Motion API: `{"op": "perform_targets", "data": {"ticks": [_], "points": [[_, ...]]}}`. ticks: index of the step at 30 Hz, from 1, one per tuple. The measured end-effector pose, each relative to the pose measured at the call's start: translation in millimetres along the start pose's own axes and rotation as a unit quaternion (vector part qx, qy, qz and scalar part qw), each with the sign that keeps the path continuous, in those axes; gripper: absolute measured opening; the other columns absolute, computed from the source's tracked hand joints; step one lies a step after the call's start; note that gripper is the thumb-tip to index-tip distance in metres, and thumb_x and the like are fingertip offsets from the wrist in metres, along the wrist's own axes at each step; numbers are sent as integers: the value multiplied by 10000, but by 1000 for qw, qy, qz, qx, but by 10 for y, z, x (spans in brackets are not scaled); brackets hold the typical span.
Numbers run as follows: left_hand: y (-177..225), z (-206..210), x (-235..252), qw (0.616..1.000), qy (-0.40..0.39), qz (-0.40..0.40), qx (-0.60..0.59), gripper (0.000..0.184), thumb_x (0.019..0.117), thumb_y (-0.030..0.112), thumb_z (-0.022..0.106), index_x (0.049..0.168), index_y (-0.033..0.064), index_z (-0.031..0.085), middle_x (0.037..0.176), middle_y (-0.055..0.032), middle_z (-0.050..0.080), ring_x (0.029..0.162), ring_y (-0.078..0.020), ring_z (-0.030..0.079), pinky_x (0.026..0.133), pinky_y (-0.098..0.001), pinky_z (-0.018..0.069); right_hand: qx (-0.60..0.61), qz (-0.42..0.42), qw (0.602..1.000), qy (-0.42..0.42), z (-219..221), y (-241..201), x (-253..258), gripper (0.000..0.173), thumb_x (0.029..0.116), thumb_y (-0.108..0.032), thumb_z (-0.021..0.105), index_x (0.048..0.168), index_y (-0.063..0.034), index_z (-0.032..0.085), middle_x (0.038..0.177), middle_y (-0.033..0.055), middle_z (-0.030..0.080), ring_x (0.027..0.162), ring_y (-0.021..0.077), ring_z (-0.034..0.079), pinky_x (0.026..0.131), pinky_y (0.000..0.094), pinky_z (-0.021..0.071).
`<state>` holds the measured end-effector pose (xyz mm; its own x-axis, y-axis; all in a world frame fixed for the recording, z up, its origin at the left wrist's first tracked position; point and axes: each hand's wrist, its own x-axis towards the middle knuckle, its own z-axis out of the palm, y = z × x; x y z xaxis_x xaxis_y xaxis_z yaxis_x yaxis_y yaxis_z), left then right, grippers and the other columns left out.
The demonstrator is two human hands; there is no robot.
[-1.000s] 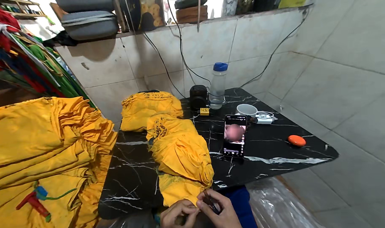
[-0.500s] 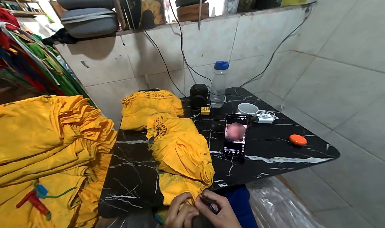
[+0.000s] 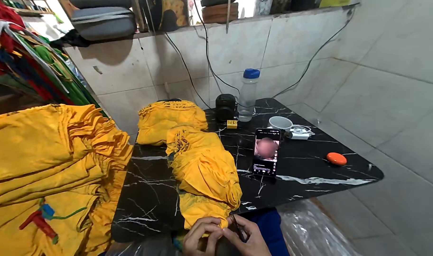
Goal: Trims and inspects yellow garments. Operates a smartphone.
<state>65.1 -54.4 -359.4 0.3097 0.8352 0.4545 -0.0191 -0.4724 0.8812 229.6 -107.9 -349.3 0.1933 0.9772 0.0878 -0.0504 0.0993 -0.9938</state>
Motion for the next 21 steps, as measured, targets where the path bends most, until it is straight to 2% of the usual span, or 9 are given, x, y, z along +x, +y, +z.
{"op": "perform_targets", "data": {"ticks": [2, 4, 6, 7, 9, 11, 13, 16, 21], "points": [[-6, 17, -12, 1000, 3, -6, 0, 28, 918, 37, 724, 909, 19, 742, 1081, -102, 748, 1025, -170, 721, 885, -295, 619, -23, -13, 1000, 4, 1, 43, 3, 85, 929, -85, 725, 986, -25, 704, 890, 13, 682, 731, 45, 610, 622, 217, 505], [-13, 34, -27, 1000, 11, -20, -18, 40, 936, 40, 701, 917, 14, 724, 1078, -99, 745, 958, -145, 720, 804, -262, 614, -87, -37, 995, 17, 7, 69, -5, 155, 932, -153, 739, 986, -10, 711, 945, 48, 679, 843, 82, 639, 737, 248, 549], [16, 57, -39, 996, 21, -46, -73, 36, 942, -17, 669, 942, -27, 704, 1077, -124, 728, 819, -140, 729, 714, -268, 641, -181, -53, 981, 42, 20, 39, -20, 235, 929, -248, 764, 1003, -28, 723, 981, 67, 688, 873, 115, 656, 768, 290, 568], [27, 64, -41, 994, 25, -52, -97, 33, 946, -38, 656, 949, -41, 688, 1079, -136, 720, 756, -142, 730, 661, -275, 649, -227, -63, 971, 51, 23, 0, -32, 271, 923, -282, 773, 1038, -43, 721, 996, 69, 691, 857, 122, 659, 745, 301, 571], [33, 45, -33, 994, 24, -50, -99, 34, 948, -34, 650, 947, -33, 685, 1092, -130, 722, 841, -152, 739, 721, -284, 652, -306, -92, 946, 57, 10, -88, -54, 338, 925, -340, 771, 1103, -57, 717, 1006, 78, 701, 789, 129, 660, 661, 312, 570], [22, 7, -15, 997, 21, -30, -75, 41, 960, -8, 646, 939, -15, 682, 1131, -133, 730, 981, -170, 736, 810, -288, 641, -368, -123, 920, 52, -26, -141, -69, 359, 937, -396, 751, 1083, -69, 725, 939, 74, 705, 723, 145, 658, 599, 335, 559], [23, -19, 12, 999, 23, -8, -44, 54, 968, 10, 645, 936, -2, 687, 1132, -126, 734, 1003, -159, 734, 816, -272, 638, -419, -153, 894, 43, -69, -166, -79, 375, 931, -442, 745, 1039, -84, 740, 855, 63, 697, 678, 162, 653, 557, 350, 543], [65, -47, 17, 999, -2, 21, 30, 73, 976, 23, 628, 933, 8, 685, 1144, -117, 733, 1036, -136, 721, 857, -259, 621, -470, -183, 863, 23, -107, -185, -98, 376, 933, -462, 733, 1024, -98, 748, 839, 64, 712, 689, 178, 688, 553, 363, 564], [114, -10, -15, 993, -46, 57, 93, 119, 1002, 42, 602, 943, -7, 692, 1184, -143, 720, 1104, -142, 702, 955, -269, 590, -490, -207, 846, 25, -97, -158, -96, 311, 958, -392, 709, 1018, -88, 733, 846, 61, 724, 710, 185, 712, 564, 358, 576]]}}
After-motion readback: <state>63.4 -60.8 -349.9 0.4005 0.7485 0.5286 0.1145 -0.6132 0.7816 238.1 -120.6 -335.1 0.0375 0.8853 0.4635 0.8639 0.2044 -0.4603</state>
